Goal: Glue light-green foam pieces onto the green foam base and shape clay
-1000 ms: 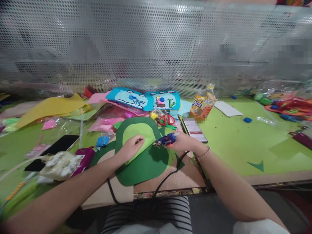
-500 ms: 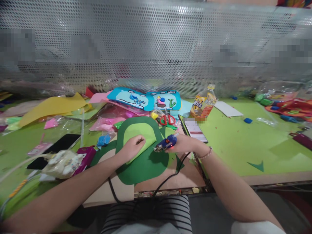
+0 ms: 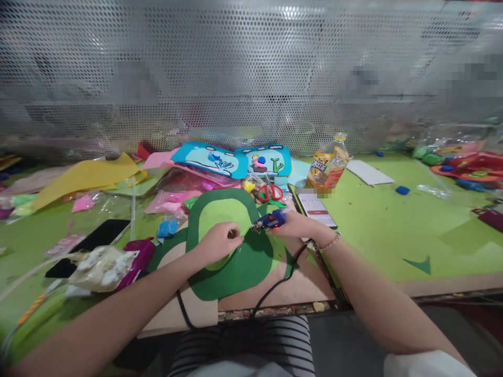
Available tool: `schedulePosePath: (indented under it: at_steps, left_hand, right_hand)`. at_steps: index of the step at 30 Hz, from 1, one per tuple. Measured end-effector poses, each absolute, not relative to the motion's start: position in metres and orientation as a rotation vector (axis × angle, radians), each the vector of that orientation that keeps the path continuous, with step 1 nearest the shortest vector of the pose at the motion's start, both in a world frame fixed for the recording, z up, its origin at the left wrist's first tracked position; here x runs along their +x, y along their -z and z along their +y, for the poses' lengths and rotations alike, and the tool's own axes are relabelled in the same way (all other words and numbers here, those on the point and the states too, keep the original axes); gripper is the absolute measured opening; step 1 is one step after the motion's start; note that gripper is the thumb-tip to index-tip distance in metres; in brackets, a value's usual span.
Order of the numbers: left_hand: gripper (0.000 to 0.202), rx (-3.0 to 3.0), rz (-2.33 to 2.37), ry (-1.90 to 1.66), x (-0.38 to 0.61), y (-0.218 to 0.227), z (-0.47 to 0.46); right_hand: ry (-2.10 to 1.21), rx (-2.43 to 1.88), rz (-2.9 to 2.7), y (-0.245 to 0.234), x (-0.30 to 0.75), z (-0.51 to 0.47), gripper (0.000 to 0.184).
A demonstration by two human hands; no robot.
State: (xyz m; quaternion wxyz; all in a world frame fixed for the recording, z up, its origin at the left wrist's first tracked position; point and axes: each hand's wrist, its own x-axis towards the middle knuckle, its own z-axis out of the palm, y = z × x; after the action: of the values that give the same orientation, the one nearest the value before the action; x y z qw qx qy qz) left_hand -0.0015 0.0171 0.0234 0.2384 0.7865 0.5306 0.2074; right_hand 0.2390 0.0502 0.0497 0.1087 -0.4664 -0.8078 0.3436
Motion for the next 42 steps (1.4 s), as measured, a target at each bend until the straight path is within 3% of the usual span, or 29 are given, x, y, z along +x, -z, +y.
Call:
schedulePosePath:
  at_steps: [9,29,37,42]
  left_hand:
    - [0.032,2.025,1.469,-0.6,-0.005,-0.019,0.029]
    - [0.031,1.99,1.462,-0.677,-0.006,-0.018,0.023]
    - [0.031,1.994,1.5,-0.666,-0.006,-0.017,0.024]
    - [0.033,2.063,1.396,-0.661,-0.006,-0.024,0.016]
  right_hand:
    - [-0.94,-1.395,-2.283,-0.044,0.232,0.051,0.027]
    - [-0.787,-1.403,-2.349,-0.051,0.232,0.053,0.014]
    - [-1.357,-1.182,-2.54,-0.066,0.249,0.042,0.026]
    - [-1.431,-1.157,-2.43,-0.064,0.253,0.046,0.032]
